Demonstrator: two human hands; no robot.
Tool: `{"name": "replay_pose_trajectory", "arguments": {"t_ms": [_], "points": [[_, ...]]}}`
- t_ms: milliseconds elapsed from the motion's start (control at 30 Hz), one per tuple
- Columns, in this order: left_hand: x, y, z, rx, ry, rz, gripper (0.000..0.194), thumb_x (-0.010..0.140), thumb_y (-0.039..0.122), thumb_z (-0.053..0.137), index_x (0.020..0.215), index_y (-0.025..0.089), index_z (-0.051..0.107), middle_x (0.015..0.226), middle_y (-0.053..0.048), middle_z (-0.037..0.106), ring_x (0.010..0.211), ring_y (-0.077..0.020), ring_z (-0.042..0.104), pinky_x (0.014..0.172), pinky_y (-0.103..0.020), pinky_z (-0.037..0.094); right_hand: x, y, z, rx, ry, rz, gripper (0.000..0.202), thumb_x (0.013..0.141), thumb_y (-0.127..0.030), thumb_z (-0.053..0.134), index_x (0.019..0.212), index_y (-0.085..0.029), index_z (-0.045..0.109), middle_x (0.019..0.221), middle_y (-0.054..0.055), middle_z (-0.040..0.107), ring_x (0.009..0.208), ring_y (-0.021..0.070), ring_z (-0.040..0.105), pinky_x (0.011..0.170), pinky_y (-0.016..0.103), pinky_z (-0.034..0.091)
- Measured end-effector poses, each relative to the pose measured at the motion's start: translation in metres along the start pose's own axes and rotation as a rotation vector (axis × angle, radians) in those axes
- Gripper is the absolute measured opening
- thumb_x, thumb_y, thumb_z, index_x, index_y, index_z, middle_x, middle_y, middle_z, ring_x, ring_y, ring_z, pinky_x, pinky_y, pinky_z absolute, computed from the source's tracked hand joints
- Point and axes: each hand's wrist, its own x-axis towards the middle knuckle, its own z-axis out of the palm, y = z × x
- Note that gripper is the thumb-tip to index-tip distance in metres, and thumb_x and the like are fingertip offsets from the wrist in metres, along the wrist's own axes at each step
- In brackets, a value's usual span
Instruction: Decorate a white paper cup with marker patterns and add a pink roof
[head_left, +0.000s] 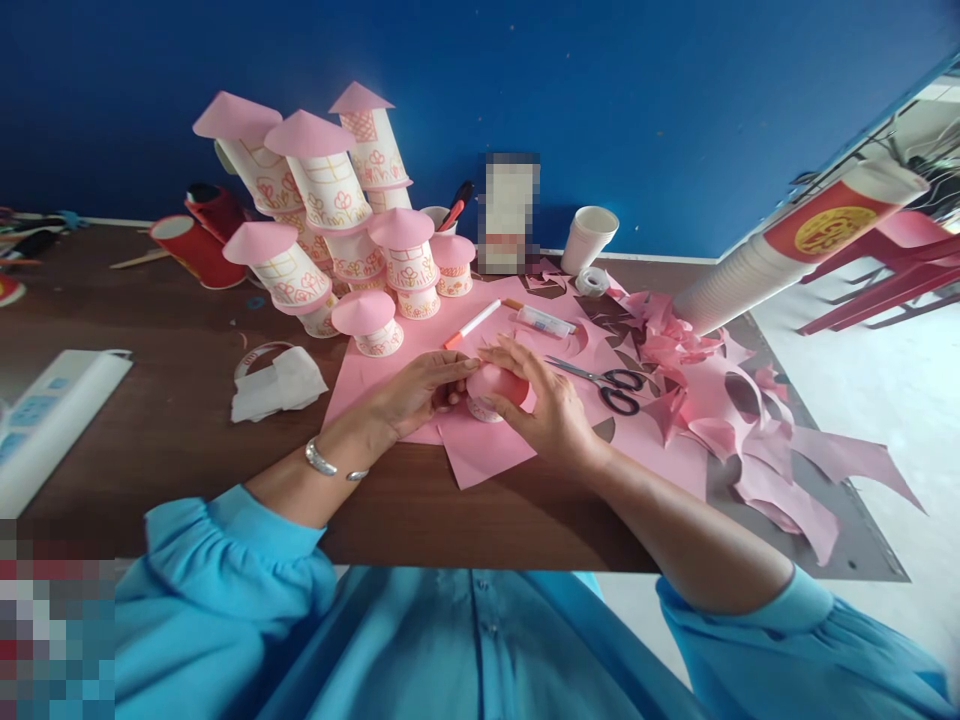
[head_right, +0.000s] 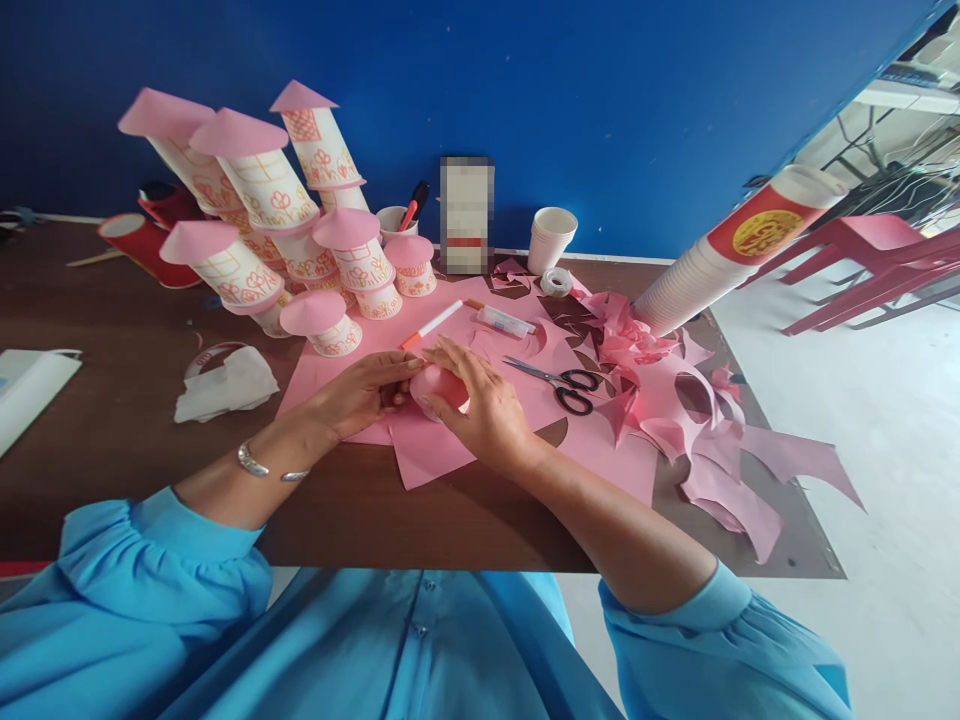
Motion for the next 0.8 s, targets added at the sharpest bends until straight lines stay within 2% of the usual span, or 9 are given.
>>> {"name": "replay_pose_trajectory", "arguments": {"t_ms": [233, 633, 800], "points": [[0.0015, -0.0014, -0.0004, -0.042, -0.024, 0.01, 0.054, 0.056, 0.049, 0.105, 0.065, 0.016, 0.063, 0.058, 0.004, 0.059, 0.053, -0.0063, 0.051, 0.054, -0.021, 0.043, 0.0008, -0.0006, -0.0002, -0.007, -0.006, 0.015, 0.054, 0.096, -0.026, 0.074, 0.148, -0.03, 0.059, 0.148, 0.008, 0.074, 0.14, 0.0288, 0.07, 0.118, 0.051, 0.059], [0.0022, -0.0037, -0.0023, -0.033, -0.011, 0.04, 0.045, 0.067, 0.048, 0.099, 0.066, 0.016, 0.067, 0.058, 0.002, 0.059, 0.053, -0.0082, 0.05, 0.053, -0.023, 0.042, 0.0019, -0.0014, -0.0018, -0.011, -0.014, 0.026, 0.055, 0.096, -0.028, 0.076, 0.149, -0.031, 0.061, 0.146, 0.007, 0.075, 0.139, 0.0287, 0.07, 0.121, 0.051, 0.057], [-0.0029, 0.0015, -0.0023, 0.023, -0.045, -0.034, 0.049, 0.062, 0.046, 0.103, 0.069, 0.015, 0.066, 0.06, 0.003, 0.057, 0.053, -0.0058, 0.048, 0.051, -0.019, 0.037, 0.0017, -0.0014, -0.0015, -0.007, -0.01, 0.023, 0.051, 0.097, -0.029, 0.075, 0.146, -0.03, 0.062, 0.147, 0.007, 0.074, 0.14, 0.0281, 0.07, 0.121, 0.05, 0.057]]}}
